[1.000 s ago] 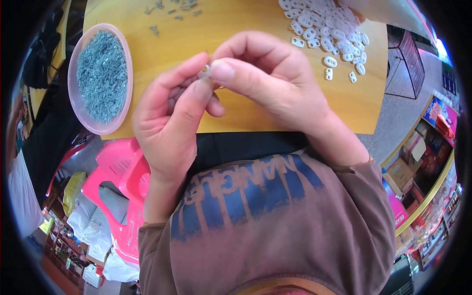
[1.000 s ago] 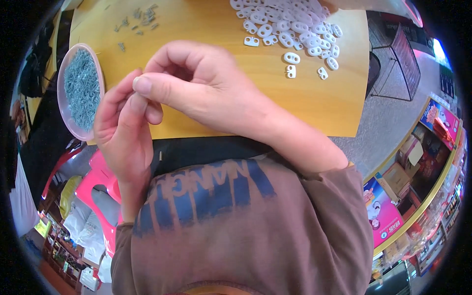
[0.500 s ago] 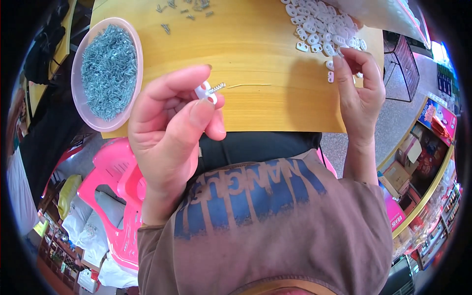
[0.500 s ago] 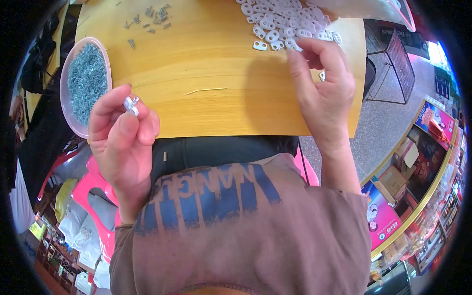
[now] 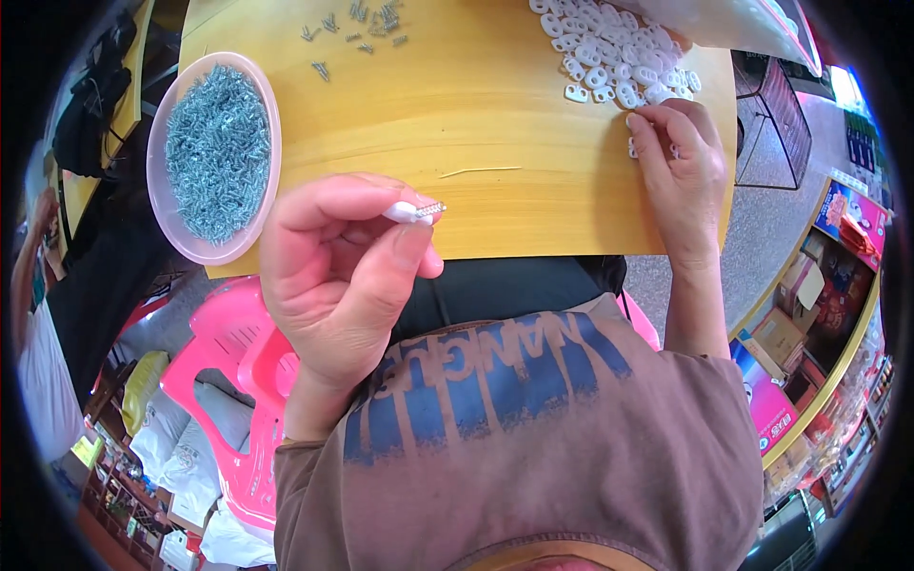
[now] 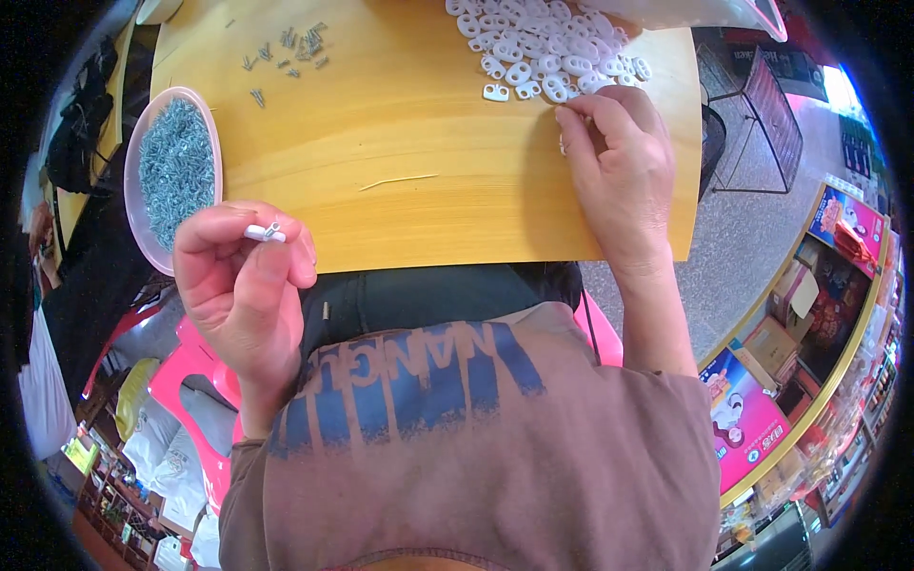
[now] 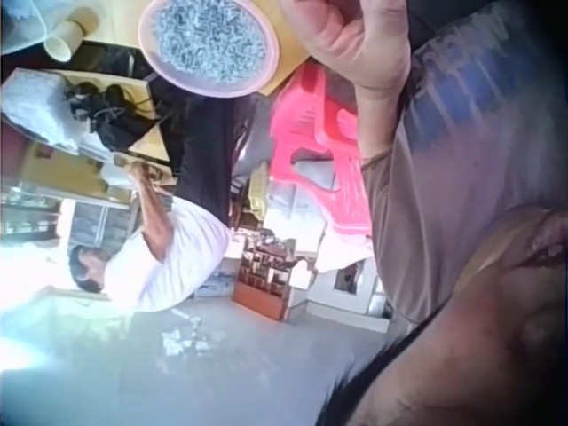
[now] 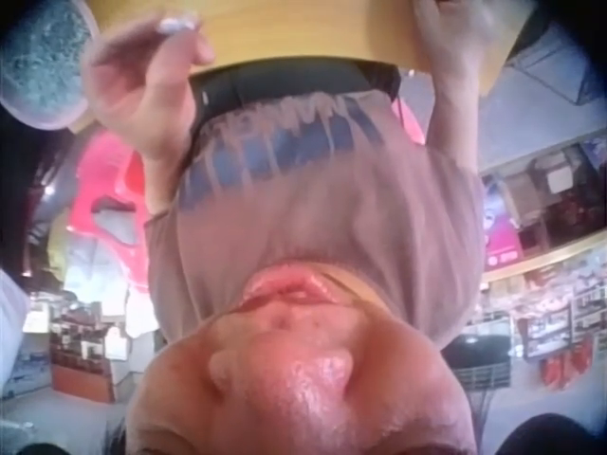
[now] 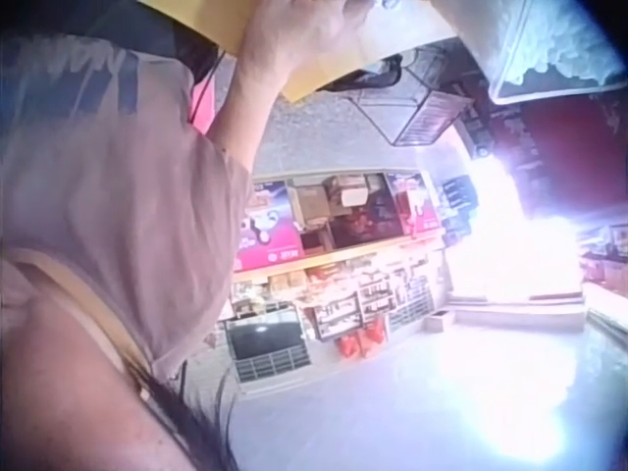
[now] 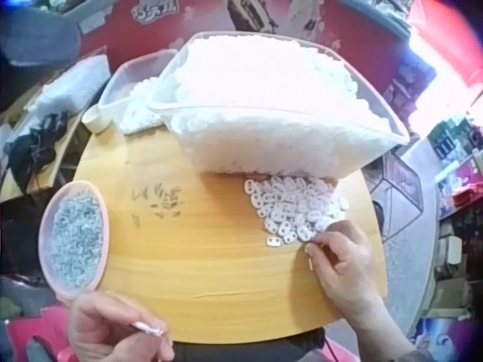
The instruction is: Assemble small white plastic components by inserting metal springs into them.
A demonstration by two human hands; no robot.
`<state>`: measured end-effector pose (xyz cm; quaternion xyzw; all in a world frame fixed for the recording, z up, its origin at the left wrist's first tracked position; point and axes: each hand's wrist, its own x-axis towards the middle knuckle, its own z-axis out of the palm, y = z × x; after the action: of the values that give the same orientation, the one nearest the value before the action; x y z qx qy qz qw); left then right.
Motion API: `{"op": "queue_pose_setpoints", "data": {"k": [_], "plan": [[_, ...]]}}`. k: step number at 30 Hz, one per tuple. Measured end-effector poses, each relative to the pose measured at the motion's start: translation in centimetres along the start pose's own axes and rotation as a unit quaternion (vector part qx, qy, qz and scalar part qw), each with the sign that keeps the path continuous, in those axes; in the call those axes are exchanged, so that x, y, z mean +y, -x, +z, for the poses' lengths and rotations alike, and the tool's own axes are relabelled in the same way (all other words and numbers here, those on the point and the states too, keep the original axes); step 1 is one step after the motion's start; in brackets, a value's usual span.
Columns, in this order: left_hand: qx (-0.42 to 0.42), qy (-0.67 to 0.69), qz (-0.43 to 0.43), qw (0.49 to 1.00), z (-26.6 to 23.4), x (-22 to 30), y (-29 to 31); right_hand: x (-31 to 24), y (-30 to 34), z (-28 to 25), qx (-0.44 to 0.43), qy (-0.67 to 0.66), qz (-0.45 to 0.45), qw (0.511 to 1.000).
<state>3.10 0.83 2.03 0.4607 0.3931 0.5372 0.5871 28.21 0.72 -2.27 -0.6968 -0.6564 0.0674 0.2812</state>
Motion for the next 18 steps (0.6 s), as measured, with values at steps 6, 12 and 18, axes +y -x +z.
{"op": "queue_pose_setpoints", "data": {"k": [6, 12, 18], "plan": [[-0.040, 0.034, 0.004, 0.999, -0.4, -0.3, 0.0, 0.4, 0.0, -0.4, 0.001, 0.034, -0.051, 0.998], [-0.010, 0.027, 0.002, 1.000, -0.5, -0.7, 0.1, 0.6, 0.0, -0.3, -0.001, 0.023, -0.070, 0.997], [-0.001, 0.046, -0.017, 0.999, -0.2, -0.5, -0.1, -2.4, -0.4, -1.5, -0.030, -0.278, 0.145, 0.949]]}}
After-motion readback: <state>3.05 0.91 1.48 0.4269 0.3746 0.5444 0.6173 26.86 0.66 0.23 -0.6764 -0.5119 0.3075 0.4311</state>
